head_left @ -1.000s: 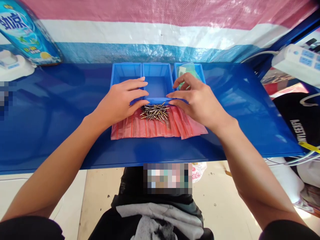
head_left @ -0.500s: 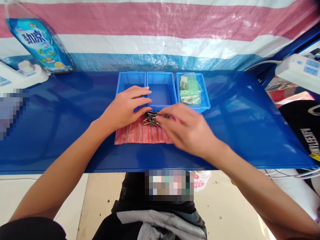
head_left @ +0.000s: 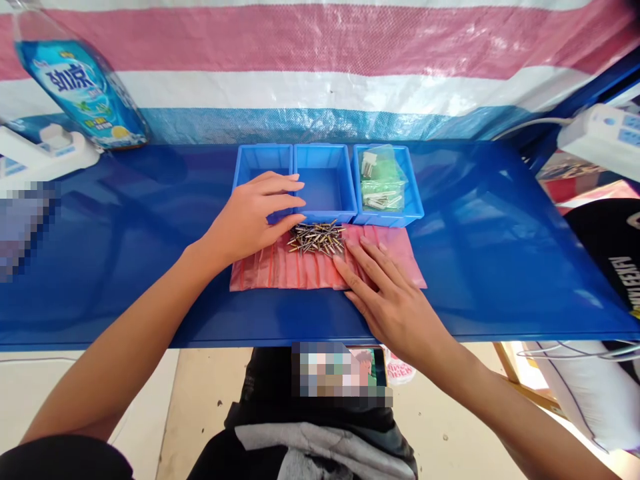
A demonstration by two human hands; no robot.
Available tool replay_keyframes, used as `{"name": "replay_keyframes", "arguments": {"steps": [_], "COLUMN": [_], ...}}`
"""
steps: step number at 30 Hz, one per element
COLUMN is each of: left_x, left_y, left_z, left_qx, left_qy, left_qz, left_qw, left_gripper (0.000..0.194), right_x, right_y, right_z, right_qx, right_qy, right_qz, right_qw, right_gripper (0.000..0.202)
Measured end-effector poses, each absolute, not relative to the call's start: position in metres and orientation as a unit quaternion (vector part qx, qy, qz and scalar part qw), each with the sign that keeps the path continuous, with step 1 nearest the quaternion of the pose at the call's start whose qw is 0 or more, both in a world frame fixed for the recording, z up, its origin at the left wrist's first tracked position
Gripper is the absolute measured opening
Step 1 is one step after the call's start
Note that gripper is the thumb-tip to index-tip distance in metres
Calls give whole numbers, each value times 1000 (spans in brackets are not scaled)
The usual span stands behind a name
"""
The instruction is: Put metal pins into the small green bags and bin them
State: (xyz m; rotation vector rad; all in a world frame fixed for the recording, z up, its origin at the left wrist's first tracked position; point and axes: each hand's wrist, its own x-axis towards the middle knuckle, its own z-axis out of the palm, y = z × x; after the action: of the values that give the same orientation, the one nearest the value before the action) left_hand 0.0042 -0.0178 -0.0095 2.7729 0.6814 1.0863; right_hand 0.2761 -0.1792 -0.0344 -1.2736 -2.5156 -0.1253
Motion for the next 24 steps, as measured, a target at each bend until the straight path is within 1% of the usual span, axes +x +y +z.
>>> {"name": "replay_keyframes", "arguments": {"steps": [2,5,6,7,8,9,10,11,14,17,19,21,23,24], "left_x": [4,3,3,2,2,2,2,1,0,0,0,0,-1,-1], "left_y": [-19,-19,-19,-19,-18,-18,-17,-17,-17,-17,-17,-17,-17,-17], "left_z": [-8,-7,-7,-6,-6,-6,-6,-6,-6,-7,-8,-8,-8,-7], "left_qx": [907,909,910,911,912,913,914,915,917,921,922,922,921,921], "left_qy": [226,225,223,221,218,217,215,213,204,198,200,202,201,201], "left_qz": [353,347,347,346,345,343,341,340,340,335,330,328,329,330], "left_qw": [47,45,45,45,45,44,44,43,36,32,38,45,49,52], "left_gripper": [14,14,13,13,13,13,14,15,17,17,17,17,17,17], "right_x": [277,285,291,297,305,313,322,330,347,351,349,346,343,342], "right_y": [-181,-171,-161,-147,-130,-109,-85,-60,10,50,59,62,65,67], "right_z": [-30,-3,9,21,32,41,47,50,45,35,32,29,26,25], "right_qx": [-440,-432,-431,-434,-438,-446,-447,-433,-417,-410,-415,-426,-445,-455], "right_qy": [-883,-873,-863,-855,-852,-855,-865,-882,-907,-909,-907,-903,-893,-887], "right_qz": [-25,-1,-5,-11,-14,-17,-8,-6,4,66,59,9,-44,-62], "right_qw": [162,227,264,285,288,263,228,188,61,-27,-53,-56,-53,-50], "right_gripper": [59,57,54,46,36,31,32,37,63,73,80,86,83,78]}}
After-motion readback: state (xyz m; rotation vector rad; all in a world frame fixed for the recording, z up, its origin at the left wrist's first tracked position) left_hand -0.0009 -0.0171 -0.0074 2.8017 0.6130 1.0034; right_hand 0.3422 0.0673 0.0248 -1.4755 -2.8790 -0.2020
